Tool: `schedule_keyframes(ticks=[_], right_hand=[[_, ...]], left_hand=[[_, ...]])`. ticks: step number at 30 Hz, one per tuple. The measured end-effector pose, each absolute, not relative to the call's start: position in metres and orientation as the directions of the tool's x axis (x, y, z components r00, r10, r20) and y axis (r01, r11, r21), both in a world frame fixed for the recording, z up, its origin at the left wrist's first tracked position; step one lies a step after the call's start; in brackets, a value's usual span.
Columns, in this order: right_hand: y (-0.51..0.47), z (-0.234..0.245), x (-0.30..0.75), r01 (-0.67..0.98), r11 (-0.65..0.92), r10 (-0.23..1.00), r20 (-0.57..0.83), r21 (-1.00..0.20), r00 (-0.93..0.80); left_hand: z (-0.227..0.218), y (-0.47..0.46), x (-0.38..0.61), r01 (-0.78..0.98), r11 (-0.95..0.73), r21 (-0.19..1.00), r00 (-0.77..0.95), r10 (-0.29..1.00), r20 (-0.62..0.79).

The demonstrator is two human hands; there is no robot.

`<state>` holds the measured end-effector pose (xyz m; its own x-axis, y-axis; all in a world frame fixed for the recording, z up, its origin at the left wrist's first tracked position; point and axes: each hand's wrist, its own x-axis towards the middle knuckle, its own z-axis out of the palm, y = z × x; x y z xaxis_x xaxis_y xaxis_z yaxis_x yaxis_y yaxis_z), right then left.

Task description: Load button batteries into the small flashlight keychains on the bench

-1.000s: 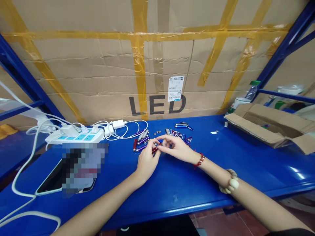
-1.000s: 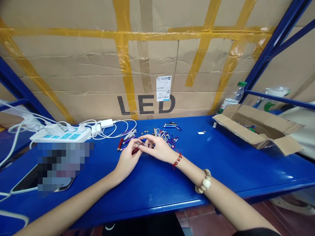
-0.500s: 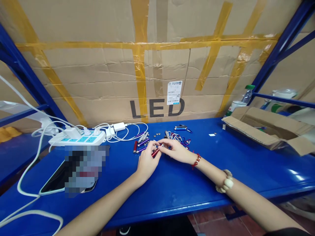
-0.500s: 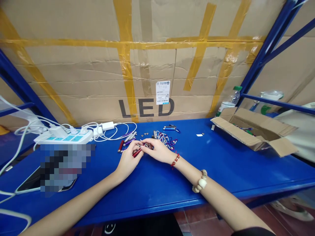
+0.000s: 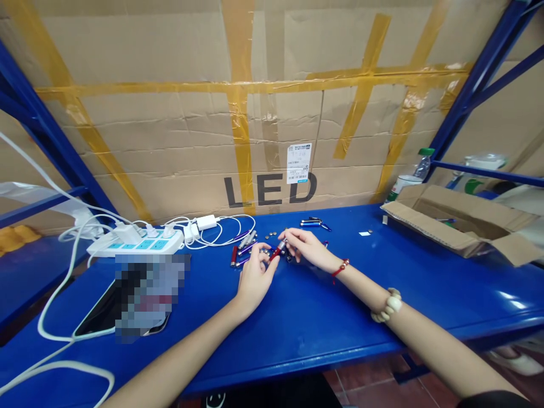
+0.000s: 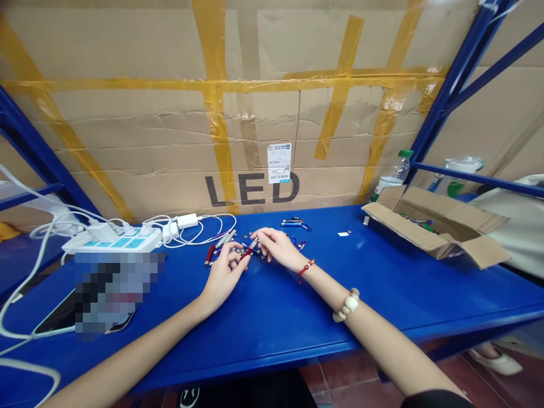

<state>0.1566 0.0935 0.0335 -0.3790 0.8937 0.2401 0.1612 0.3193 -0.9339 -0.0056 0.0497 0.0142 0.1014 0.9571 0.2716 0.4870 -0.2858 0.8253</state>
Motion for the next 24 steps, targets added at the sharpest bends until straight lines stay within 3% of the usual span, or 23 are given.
schedule_keyframes(ticks=[4, 10, 16, 24], right_hand=[[0.117, 0.033, 0.181, 0.165, 0.291, 0.955, 0.277, -0.942, -0.102], [0.147, 0.031, 0.231, 0.256, 0.226, 0.928, 0.287, -0.94, 0.236], [0.156, 0.027, 0.246, 0.412, 0.098, 0.948, 0.211, -0.906, 0.237], [0.155, 0.022, 0.249, 0.648, 0.009, 0.981, 0.131, -0.761, 0.141]], left_hand=[[0.013, 0.051, -0.006, 0.478, -0.269, 0.836, 0.096, 0.962, 0.255], [0.013, 0.047, -0.006, 0.481, -0.301, 0.823, 0.154, 0.954, 0.259], [0.012, 0.038, -0.003, 0.543, -0.334, 0.77, 0.225, 0.942, 0.251], [0.014, 0.029, -0.004, 0.523, -0.397, 0.754, 0.335, 0.91, 0.246]])
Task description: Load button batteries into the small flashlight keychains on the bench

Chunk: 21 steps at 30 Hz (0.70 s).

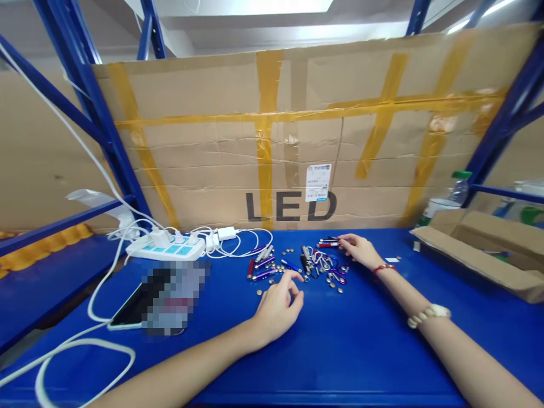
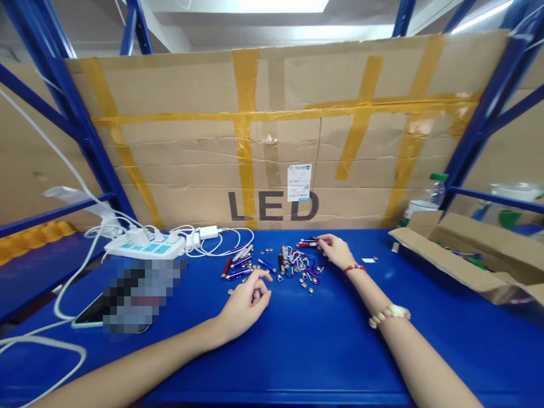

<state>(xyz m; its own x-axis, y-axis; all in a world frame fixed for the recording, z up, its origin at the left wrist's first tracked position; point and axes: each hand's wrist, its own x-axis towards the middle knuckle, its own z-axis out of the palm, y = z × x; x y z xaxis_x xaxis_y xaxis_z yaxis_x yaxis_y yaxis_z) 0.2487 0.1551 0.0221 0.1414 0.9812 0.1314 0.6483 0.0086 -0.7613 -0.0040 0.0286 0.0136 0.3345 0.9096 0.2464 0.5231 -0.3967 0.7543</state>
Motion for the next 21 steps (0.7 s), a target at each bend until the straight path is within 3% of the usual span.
schedule_keyframes(ticks=[5, 8, 12, 16, 19, 21], right_hand=[[0.152, 0.025, 0.25, 0.815, -0.028, 0.97, 0.18, -0.579, 0.161], [0.142, 0.034, 0.247, 0.945, 0.014, 0.939, 0.328, -0.327, 0.099], [0.117, 0.055, 0.23, 0.933, 0.216, 0.846, 0.533, -0.288, -0.031], [0.078, 0.07, 0.196, 0.698, 0.657, 0.581, 0.782, -0.285, -0.228], [0.039, 0.069, 0.168, 0.478, 0.879, 0.268, 0.816, 0.011, -0.512], [0.014, 0.063, 0.152, 0.33, 0.929, 0.059, 0.813, 0.168, -0.58]], left_hand=[[0.02, 0.025, -0.005, 0.54, -0.386, 0.748, 0.335, 0.914, 0.23], [0.023, 0.023, -0.005, 0.56, -0.392, 0.73, 0.356, 0.909, 0.216], [0.022, 0.029, -0.007, 0.601, -0.413, 0.684, 0.371, 0.902, 0.219], [0.024, 0.05, -0.017, 0.681, -0.451, 0.578, 0.269, 0.887, 0.375], [0.03, 0.067, -0.035, 0.787, -0.486, 0.38, 0.178, 0.769, 0.614], [0.034, 0.076, -0.049, 0.844, -0.465, 0.268, 0.158, 0.693, 0.703]])
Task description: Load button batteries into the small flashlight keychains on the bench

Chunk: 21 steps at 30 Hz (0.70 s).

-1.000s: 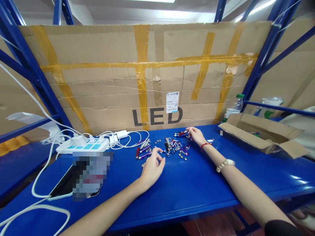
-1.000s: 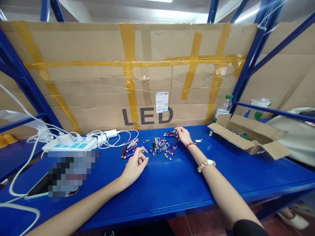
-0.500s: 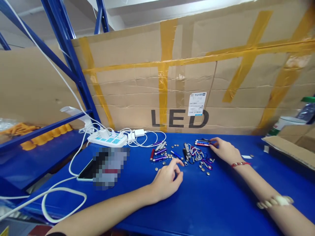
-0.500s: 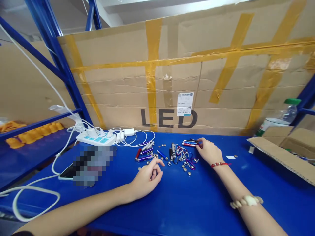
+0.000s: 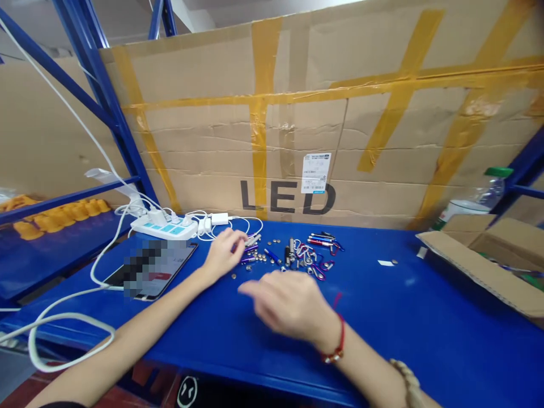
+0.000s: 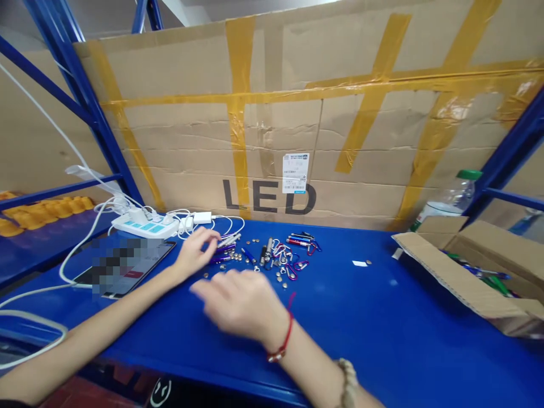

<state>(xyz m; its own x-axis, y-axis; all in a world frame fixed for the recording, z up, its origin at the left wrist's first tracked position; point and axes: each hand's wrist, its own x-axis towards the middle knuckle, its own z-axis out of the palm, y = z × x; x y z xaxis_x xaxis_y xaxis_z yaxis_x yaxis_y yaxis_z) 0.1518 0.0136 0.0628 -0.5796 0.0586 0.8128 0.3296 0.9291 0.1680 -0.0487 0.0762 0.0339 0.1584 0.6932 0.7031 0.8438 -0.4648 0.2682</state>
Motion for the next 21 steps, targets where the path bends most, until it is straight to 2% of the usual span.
schedule_keyframes(ticks=[3, 5, 10, 12, 14, 15, 17, 21], right_hand=[[-0.011, 0.05, 0.138, 0.172, 0.942, -0.141, 0.803, 0.29, -0.579], [-0.014, 0.044, 0.136, 0.156, 0.935, -0.18, 0.803, 0.32, -0.568], [0.008, 0.056, 0.152, 0.286, 0.91, -0.115, 0.845, 0.301, -0.522], [0.017, 0.071, 0.161, 0.333, 0.892, -0.124, 0.873, 0.306, -0.472], [0.02, 0.085, 0.172, 0.388, 0.881, -0.094, 0.905, 0.27, -0.414], [0.019, 0.091, 0.179, 0.43, 0.873, -0.055, 0.923, 0.23, -0.382], [0.013, 0.098, 0.194, 0.484, 0.852, 0.032, 0.902, 0.201, -0.431], [-0.02, 0.095, 0.224, 0.503, 0.845, 0.108, 0.863, 0.182, -0.494]], left_hand=[[0.034, 0.085, -0.065, 0.897, -0.367, 0.247, 0.04, 0.623, 0.781], [0.032, 0.088, -0.07, 0.923, -0.329, 0.202, 0.03, 0.582, 0.813], [0.036, 0.08, -0.057, 0.887, -0.461, 0.032, 0.268, 0.57, 0.777], [0.044, 0.064, -0.045, 0.816, -0.566, -0.119, 0.443, 0.481, 0.757], [0.049, 0.038, -0.033, 0.719, -0.66, -0.218, 0.552, 0.352, 0.756], [0.051, 0.022, -0.029, 0.669, -0.712, -0.213, 0.567, 0.304, 0.765], [0.048, -0.014, -0.026, 0.602, -0.789, -0.125, 0.563, 0.308, 0.767], [0.031, -0.078, -0.044, 0.711, -0.703, -0.023, 0.462, 0.443, 0.768]])
